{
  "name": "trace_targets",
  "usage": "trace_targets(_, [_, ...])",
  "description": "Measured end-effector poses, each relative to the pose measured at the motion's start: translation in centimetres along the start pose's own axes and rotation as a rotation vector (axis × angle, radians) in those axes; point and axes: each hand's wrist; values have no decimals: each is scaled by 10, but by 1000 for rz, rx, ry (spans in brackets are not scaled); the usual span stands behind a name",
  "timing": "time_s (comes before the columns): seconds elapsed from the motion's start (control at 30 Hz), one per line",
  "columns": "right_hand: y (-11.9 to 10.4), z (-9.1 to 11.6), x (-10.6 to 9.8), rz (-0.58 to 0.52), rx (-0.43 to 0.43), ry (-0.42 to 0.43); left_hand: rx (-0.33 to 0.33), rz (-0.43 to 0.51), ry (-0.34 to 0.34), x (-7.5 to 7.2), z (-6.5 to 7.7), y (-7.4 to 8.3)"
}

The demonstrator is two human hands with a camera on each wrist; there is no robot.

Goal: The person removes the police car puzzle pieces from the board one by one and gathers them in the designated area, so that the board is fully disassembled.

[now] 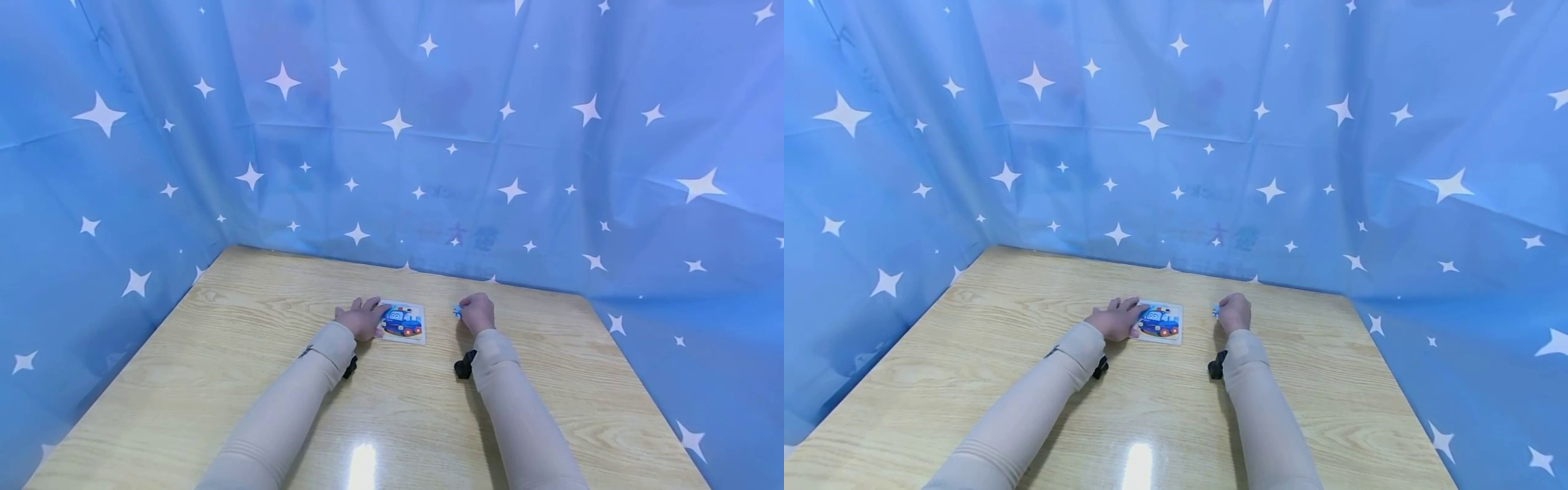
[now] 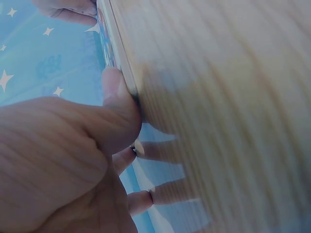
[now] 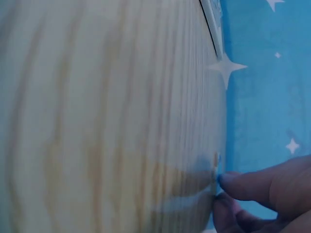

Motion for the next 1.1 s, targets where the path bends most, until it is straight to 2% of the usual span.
trace_targets(0.17, [-2, 4, -3, 21, -25, 7, 7, -5, 0, 2, -4, -3])
trace_targets(0.37, [1, 1, -2, 10, -8, -16, 8, -3, -5, 2, -4, -3])
trace_targets(0.67, [6, -3, -1, 6, 2, -37, 21, -2, 2, -7, 14, 4])
trace_targets(0.8, [6, -2, 0, 15, -4, -31, 22, 6, 1, -10, 18, 6])
trace_targets(0.93, [7, -3, 1, 23, -12, -22, 21, 15, 4, -9, 17, 6])
trace_targets(1.1, [7, -2, 1, 40, -29, -3, 28, -24, 3, -6, 11, 4])
Point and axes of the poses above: each hand's wrist, its own z-axis away from the middle knuckle, its own x-axis out of the palm, y = z × x, and after that the axes turned 2 degrees about z, right-handed
